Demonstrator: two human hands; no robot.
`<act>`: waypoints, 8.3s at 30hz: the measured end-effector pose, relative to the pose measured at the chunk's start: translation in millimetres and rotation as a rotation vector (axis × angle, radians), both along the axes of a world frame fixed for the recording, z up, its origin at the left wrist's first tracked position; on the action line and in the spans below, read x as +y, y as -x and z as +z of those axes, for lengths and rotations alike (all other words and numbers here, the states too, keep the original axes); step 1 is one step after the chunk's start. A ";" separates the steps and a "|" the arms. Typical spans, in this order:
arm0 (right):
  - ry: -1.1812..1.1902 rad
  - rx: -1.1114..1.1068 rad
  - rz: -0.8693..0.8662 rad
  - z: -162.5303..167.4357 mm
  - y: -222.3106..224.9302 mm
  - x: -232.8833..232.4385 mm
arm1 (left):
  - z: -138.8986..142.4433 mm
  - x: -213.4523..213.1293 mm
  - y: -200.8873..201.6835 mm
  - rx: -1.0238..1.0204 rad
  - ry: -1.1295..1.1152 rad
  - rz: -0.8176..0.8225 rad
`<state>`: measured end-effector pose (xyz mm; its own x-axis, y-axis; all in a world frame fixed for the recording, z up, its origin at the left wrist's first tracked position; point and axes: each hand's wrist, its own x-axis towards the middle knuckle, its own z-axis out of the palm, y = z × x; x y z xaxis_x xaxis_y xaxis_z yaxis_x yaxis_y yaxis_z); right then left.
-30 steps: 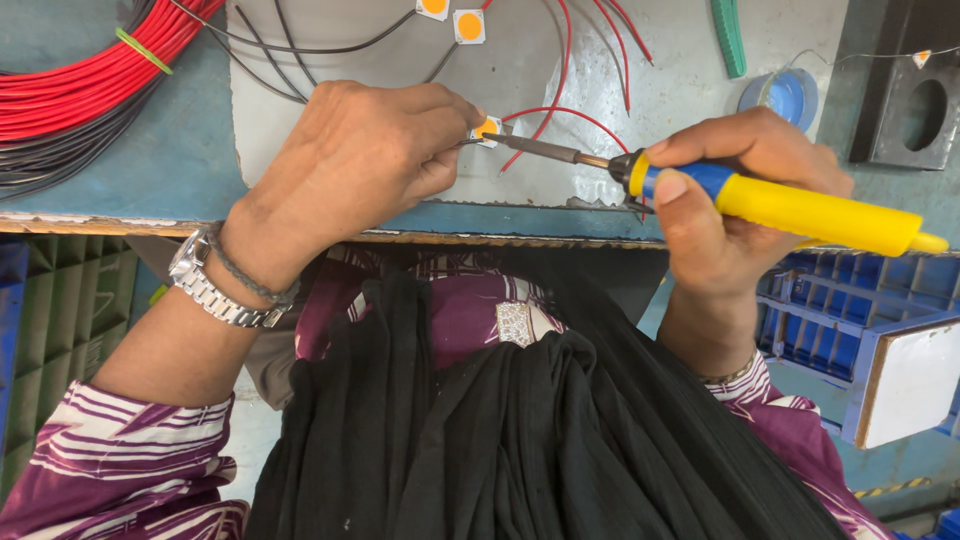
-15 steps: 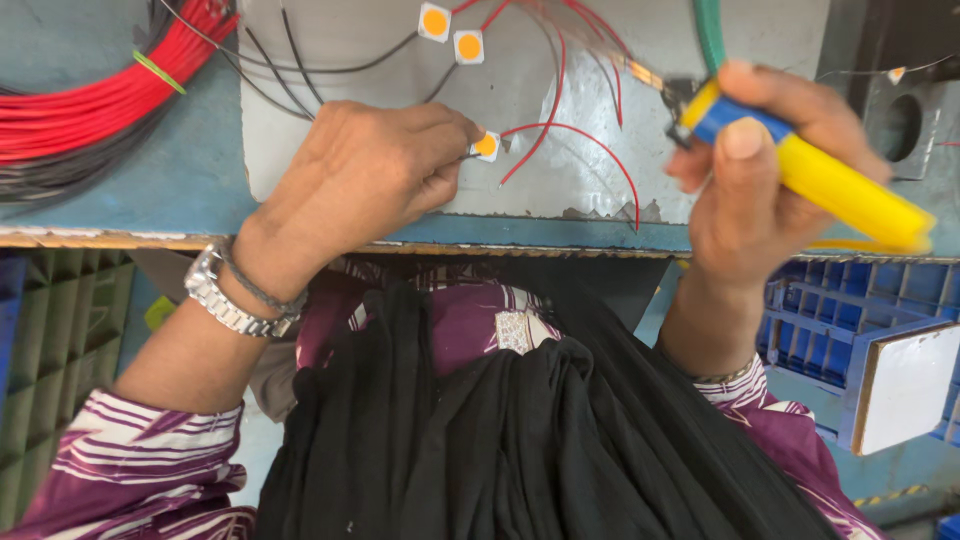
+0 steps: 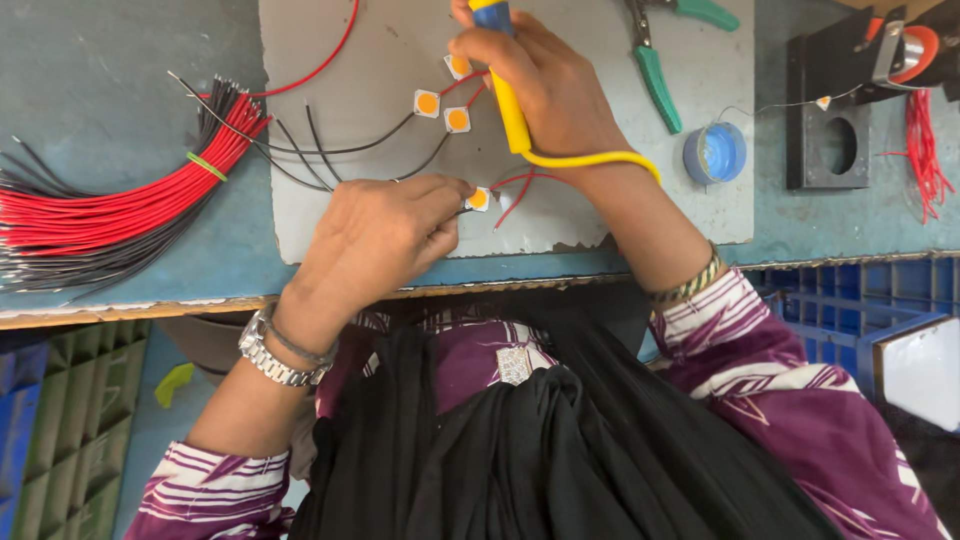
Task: The person solders red and black wires onto small LED chip modules at a workbench using a soldering iron, completing one module at a time and setting finished ones aside. They also dip stripped wire ends into a small container of paste before soldering and handle bundles of prepped wires.
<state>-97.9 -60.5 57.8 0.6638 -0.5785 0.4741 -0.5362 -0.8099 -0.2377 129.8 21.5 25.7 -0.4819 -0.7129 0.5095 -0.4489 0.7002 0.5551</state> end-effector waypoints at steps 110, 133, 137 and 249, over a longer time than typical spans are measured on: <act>-0.343 -0.486 -0.322 16.9 93.4 146.3 | -13.4 41.5 36.9 -0.167 0.102 0.215; -0.389 -0.317 -0.155 48.5 64.4 126.1 | -13.7 39.8 37.0 -0.138 0.072 0.206; -0.387 -0.337 -0.164 46.7 66.5 127.6 | -13.1 40.0 37.7 -0.137 0.077 0.210; -0.254 -0.659 -0.635 64.6 181.8 188.4 | -1.4 49.8 32.8 -0.076 0.066 0.155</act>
<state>-279.7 127.9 122.4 -0.1665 -0.8766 0.4515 -0.5538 -0.2957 -0.7784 97.0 71.3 24.3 -0.4076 -0.7478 0.5241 -0.5933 0.6532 0.4705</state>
